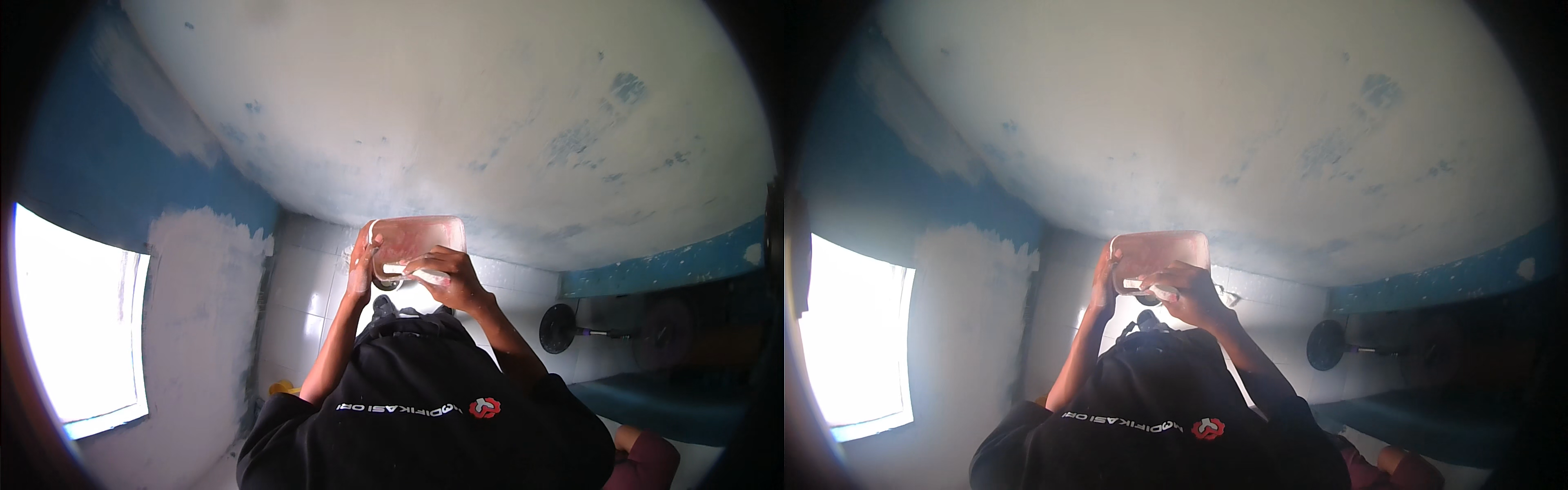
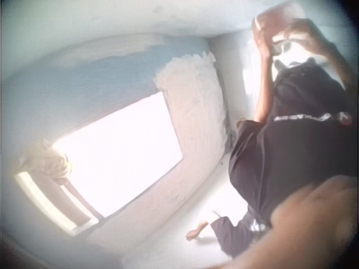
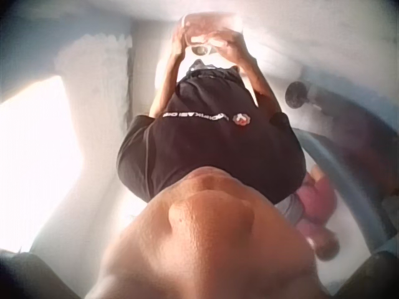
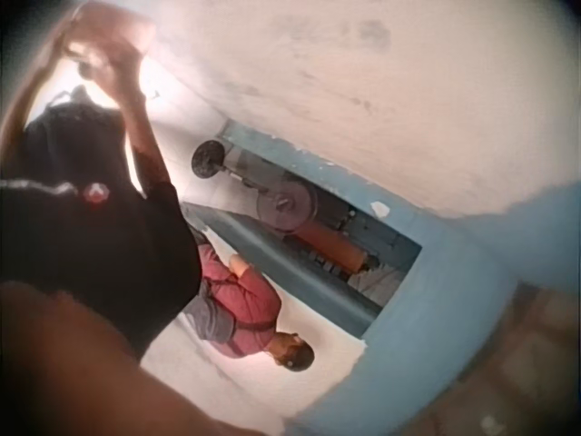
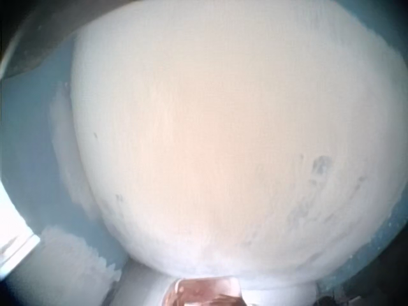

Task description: The person paints a ceiling white using a brush and a small container of paint. They repeatedly dip the brush into the container and apply paint to the ceiling in broad strokes, covering patches of blue and gray.

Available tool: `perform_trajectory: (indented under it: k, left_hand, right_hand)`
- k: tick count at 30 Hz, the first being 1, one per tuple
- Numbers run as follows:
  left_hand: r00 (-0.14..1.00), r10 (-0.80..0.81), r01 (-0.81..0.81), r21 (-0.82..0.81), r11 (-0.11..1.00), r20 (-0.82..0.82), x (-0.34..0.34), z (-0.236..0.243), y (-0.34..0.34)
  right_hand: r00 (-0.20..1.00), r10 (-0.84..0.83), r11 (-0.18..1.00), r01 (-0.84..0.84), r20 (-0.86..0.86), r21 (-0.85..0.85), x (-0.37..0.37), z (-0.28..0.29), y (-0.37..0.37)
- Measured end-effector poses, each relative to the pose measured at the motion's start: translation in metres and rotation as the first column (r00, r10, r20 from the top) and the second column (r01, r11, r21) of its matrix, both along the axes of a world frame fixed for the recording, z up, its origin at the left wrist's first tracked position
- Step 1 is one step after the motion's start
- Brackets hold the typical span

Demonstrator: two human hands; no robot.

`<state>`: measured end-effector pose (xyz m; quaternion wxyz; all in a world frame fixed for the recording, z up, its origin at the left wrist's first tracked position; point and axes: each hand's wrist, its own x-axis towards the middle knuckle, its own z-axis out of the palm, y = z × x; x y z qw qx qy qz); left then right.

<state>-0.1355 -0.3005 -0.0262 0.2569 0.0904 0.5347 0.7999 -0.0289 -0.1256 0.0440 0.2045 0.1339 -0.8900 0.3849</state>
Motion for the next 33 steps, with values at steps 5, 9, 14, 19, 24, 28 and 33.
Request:
perform_trajectory:
  k: [5,9,14,19,24,28,33]
  left_hand:
    - [0.994,-0.046,0.039,-0.073,0.997,-0.096,0.006,0.011,0.008]
    - [0.994,-0.051,0.040,-0.113,0.993,-0.097,0.014,0.013,0.006]
    - [0.998,-0.027,0.025,-0.033,0.999,-0.050,0.017,0.022,0.006]
    - [1.000,-0.013,0.013,-0.010,1.000,-0.019,0.014,0.013,0.004]
    - [0.996,0.078,-0.074,-0.082,0.994,0.048,0.007,-0.012,-0.006]
    - [0.980,0.123,-0.101,-0.141,0.985,0.158,0.015,-0.007,-0.004]
    - [0.960,0.216,-0.193,-0.140,0.971,0.178,0.019,-0.028,0.001]
  right_hand:
    - [0.999,0.049,0.998,-0.049,-0.014,0.034,-0.004,-0.005,0.012]
    - [0.990,-0.035,0.998,0.042,-0.134,0.046,-0.011,0.000,0.031]
    - [0.978,-0.112,0.991,0.122,-0.175,0.052,-0.002,-0.003,0.026]
    - [0.999,-0.016,0.993,0.019,-0.029,0.120,0.011,-0.003,0.005]
    - [0.976,-0.194,0.954,0.165,-0.095,-0.249,0.009,-0.015,0.017]
    - [0.885,-0.322,0.399,0.450,0.337,-0.799,0.016,-0.057,0.019]
    - [0.851,-0.108,-0.208,0.486,0.514,-0.849,0.029,-0.089,0.020]
